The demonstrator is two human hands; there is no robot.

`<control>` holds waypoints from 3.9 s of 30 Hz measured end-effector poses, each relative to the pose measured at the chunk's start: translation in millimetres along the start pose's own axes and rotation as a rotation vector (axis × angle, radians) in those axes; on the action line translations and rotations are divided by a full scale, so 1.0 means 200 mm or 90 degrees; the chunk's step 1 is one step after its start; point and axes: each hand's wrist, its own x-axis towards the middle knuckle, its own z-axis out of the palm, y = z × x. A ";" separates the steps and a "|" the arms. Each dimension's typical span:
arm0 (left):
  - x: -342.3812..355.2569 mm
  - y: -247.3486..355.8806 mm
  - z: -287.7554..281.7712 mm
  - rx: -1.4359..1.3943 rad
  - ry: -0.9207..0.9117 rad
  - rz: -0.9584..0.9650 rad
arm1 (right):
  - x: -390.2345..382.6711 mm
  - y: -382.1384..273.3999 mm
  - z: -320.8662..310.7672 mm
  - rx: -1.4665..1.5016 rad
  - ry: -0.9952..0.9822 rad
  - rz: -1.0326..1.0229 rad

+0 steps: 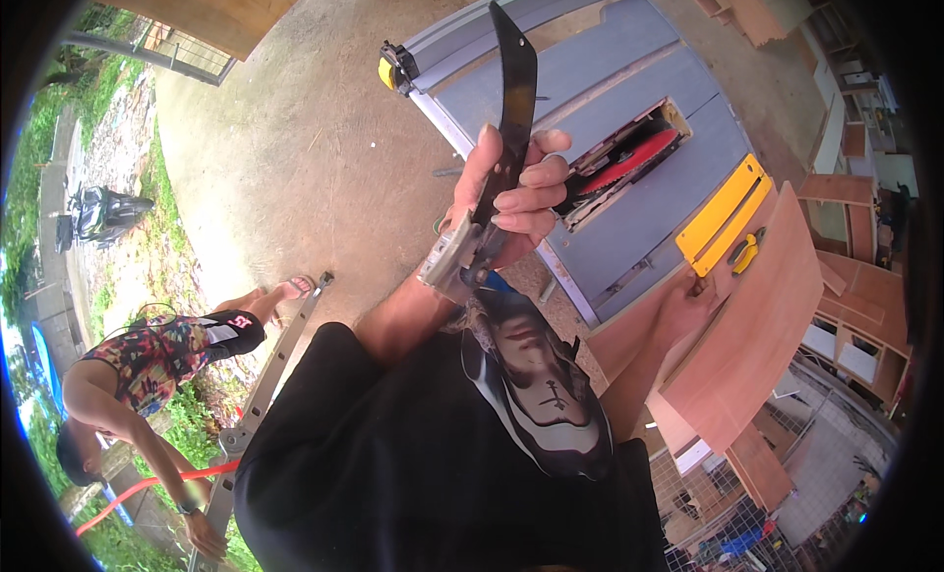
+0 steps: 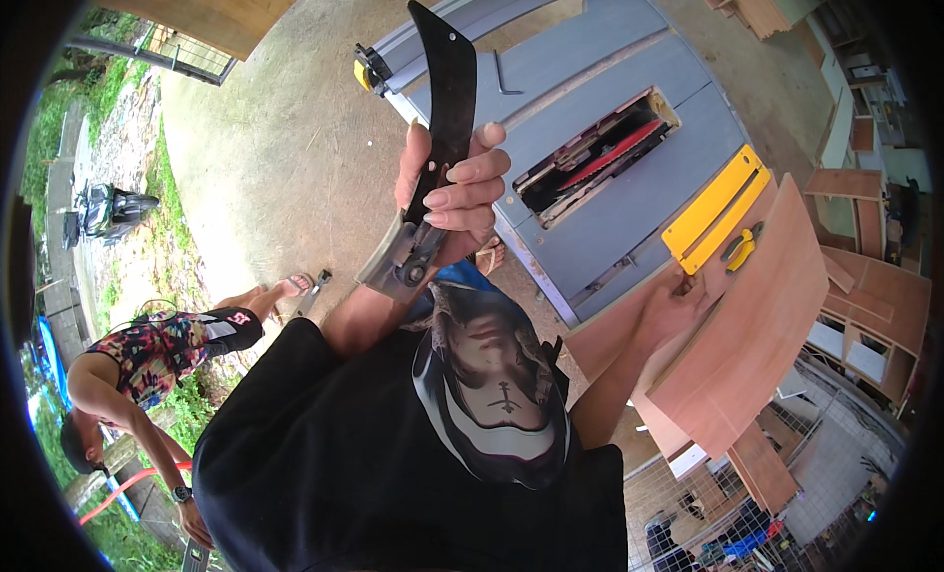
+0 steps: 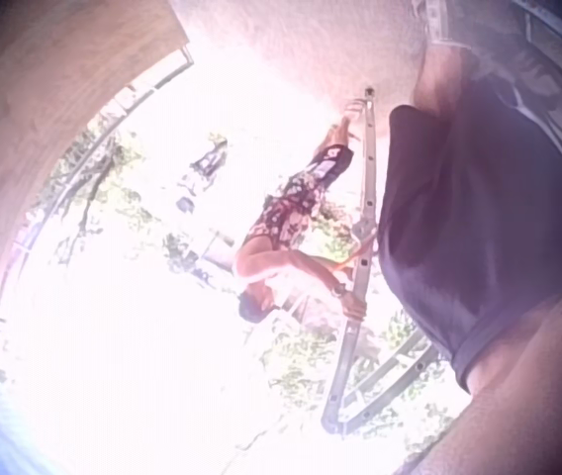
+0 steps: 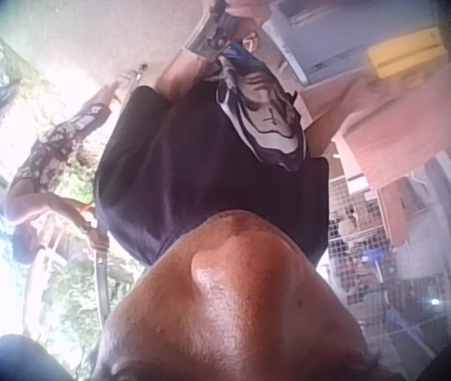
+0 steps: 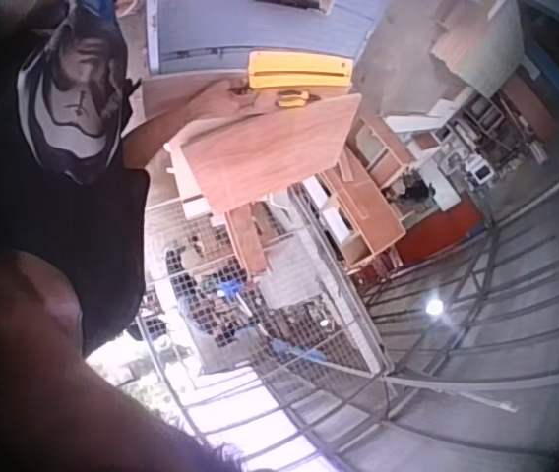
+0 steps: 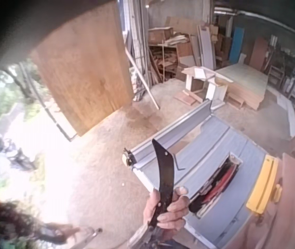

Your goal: The person removes a riving knife from a table saw and then handles an angle grinder at a workbench.

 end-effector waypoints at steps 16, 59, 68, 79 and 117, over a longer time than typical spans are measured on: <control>-0.01 -0.06 0.13 0.347 0.251 0.134 | 0.00 -0.05 0.01 -0.013 -0.003 -0.004; 0.03 -0.06 0.09 0.663 0.423 0.110 | 0.00 -0.04 0.00 -0.017 0.006 -0.023; 0.03 -0.08 0.13 0.728 0.417 0.096 | 0.00 -0.05 0.00 -0.041 0.011 -0.018; 0.01 -0.07 0.14 0.715 0.350 0.053 | -0.01 -0.12 -0.03 -0.032 0.024 -0.018; -0.04 0.00 0.04 0.656 0.484 0.032 | -0.01 0.01 -0.02 0.052 0.023 0.025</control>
